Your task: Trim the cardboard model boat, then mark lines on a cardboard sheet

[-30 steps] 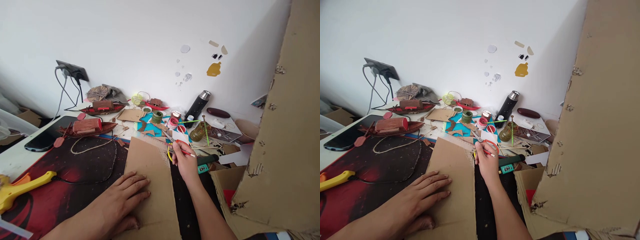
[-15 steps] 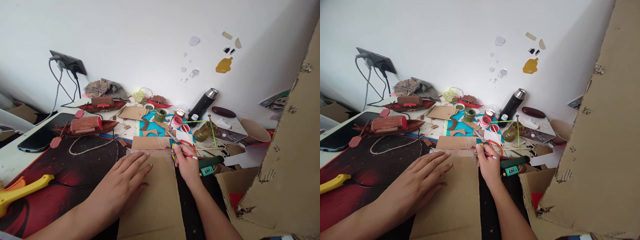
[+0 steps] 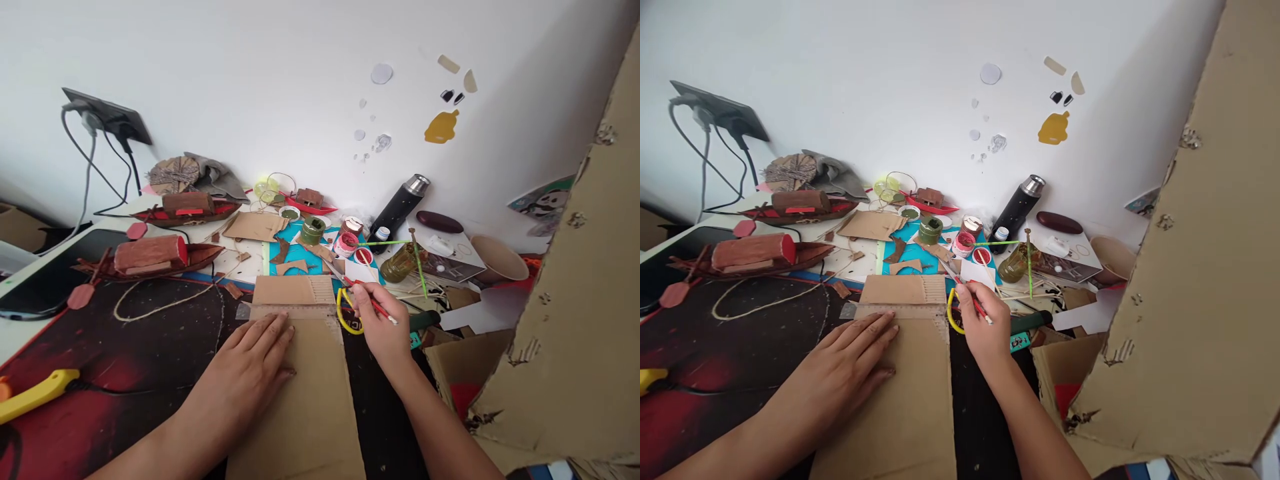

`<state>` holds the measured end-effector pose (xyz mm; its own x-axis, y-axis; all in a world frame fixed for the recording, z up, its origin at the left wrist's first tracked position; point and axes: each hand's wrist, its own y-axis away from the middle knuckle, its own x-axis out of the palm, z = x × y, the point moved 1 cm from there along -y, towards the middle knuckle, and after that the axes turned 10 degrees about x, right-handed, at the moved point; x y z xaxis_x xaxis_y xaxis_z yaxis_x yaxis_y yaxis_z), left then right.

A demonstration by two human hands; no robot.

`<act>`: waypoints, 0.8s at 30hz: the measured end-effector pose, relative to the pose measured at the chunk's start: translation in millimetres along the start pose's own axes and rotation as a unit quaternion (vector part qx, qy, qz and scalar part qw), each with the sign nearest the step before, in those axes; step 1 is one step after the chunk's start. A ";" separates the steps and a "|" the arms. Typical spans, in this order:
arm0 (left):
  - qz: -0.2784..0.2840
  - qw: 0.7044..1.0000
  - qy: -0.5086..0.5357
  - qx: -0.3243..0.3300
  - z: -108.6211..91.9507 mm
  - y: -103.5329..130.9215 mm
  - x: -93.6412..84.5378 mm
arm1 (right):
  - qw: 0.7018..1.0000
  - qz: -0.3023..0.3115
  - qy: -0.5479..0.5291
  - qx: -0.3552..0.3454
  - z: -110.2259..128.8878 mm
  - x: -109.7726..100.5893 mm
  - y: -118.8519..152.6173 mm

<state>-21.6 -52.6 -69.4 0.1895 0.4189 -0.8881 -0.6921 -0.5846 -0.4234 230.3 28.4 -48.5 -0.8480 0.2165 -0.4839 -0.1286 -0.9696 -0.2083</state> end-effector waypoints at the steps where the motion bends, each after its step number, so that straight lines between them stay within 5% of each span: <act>1: 0.001 1.000 0.000 -0.001 -0.4 0.1 1.2 | 1.000 -0.011 0.002 -0.003 0.5 -1.3 -0.7; 15: 0.032 0.998 -0.026 -0.040 6.5 -15.0 -1.0 | 0.979 0.107 0.071 -0.159 11.1 40.2 -1.1; 24: 0.014 0.998 -0.022 -0.054 -0.5 -11.2 10.2 | 0.975 0.110 0.071 -0.179 3.2 37.1 3.7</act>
<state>-11.5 -42.1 -73.8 0.1379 0.4298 -0.8923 -0.6165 -0.6679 -0.4170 196.8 32.5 -64.5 -0.7513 0.0468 -0.6583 0.2571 -0.8979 -0.3572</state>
